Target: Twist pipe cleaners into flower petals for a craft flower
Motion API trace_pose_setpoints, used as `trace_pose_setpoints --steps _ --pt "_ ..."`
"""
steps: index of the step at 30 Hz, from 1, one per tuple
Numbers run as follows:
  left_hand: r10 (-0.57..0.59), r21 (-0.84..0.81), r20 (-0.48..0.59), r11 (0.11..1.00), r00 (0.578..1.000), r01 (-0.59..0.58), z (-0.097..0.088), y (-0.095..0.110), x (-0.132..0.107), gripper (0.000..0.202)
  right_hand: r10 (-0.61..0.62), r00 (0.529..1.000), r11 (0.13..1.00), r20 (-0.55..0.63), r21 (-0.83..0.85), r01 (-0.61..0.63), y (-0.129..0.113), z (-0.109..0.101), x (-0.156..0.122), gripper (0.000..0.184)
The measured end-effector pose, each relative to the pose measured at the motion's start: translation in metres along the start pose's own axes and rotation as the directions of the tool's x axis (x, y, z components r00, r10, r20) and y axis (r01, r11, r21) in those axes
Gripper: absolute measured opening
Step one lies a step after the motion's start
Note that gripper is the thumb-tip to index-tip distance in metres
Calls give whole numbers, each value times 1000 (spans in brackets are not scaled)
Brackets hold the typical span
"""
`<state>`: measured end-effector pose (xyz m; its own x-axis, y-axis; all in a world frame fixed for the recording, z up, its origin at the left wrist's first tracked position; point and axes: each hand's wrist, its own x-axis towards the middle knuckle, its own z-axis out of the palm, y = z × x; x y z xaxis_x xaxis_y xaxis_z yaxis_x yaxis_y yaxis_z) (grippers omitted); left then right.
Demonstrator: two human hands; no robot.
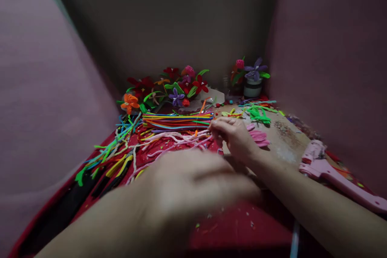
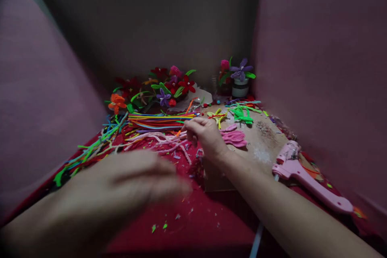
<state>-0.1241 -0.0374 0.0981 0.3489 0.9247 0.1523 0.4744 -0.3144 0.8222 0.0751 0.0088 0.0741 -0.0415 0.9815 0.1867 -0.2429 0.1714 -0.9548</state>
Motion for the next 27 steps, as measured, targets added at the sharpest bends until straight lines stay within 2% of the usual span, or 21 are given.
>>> trace_pose_setpoints --steps 1,2,3,5,7,9,10,13,16,18,20,21,23,25,27 --pt "122 171 111 975 986 -140 -7 -2 18 20 25 997 996 -66 87 -20 -3 -3 4 17" --pt "222 341 198 898 955 -279 -13 -6 38 21 68 990 985 -125 167 -47 -5 -6 9 14" --pt "297 496 191 794 936 -353 -20 -13 58 23 124 976 968 -179 238 -79 -8 -9 12 12" --pt "336 728 120 610 934 -313 -33 -33 95 25 229 945 926 -235 352 -137 -13 -15 18 9" --pt "314 833 70 504 947 -229 -42 -56 121 31 299 923 880 -241 443 -169 -16 -21 22 10" --pt "297 876 70 438 952 -201 -46 -75 136 36 357 904 837 -237 510 -197 -18 -27 24 11" --pt "281 874 74 444 957 -198 -47 -81 141 35 380 893 822 -241 530 -206 -18 -29 25 11" --pt "231 815 97 539 968 -211 -52 -91 153 21 424 870 818 -253 519 -247 -15 -31 29 11" --pt "201 759 120 612 972 -220 -58 -94 166 17 432 871 866 -234 378 -328 -10 -25 33 10" --pt "178 717 119 665 977 -208 -63 -95 174 21 339 918 933 -205 194 -302 -5 -16 38 9" --pt "153 663 107 725 982 -186 -65 -97 180 24 184 970 980 -156 -43 -193 2 -5 45 9" --pt "143 632 99 756 985 -173 -66 -98 182 25 113 985 976 -130 -171 -135 5 0 49 10" --pt "125 561 82 814 989 -149 -67 -101 185 27 15 997 902 -78 -428 -47 12 11 60 13" --pt "109 481 68 867 992 -128 -67 -104 187 30 -57 998 767 -7 -640 40 19 21 71 15" --pt "91 397 61 912 994 -107 -68 -107 187 34 -105 993 612 56 -784 108 25 30 81 22"
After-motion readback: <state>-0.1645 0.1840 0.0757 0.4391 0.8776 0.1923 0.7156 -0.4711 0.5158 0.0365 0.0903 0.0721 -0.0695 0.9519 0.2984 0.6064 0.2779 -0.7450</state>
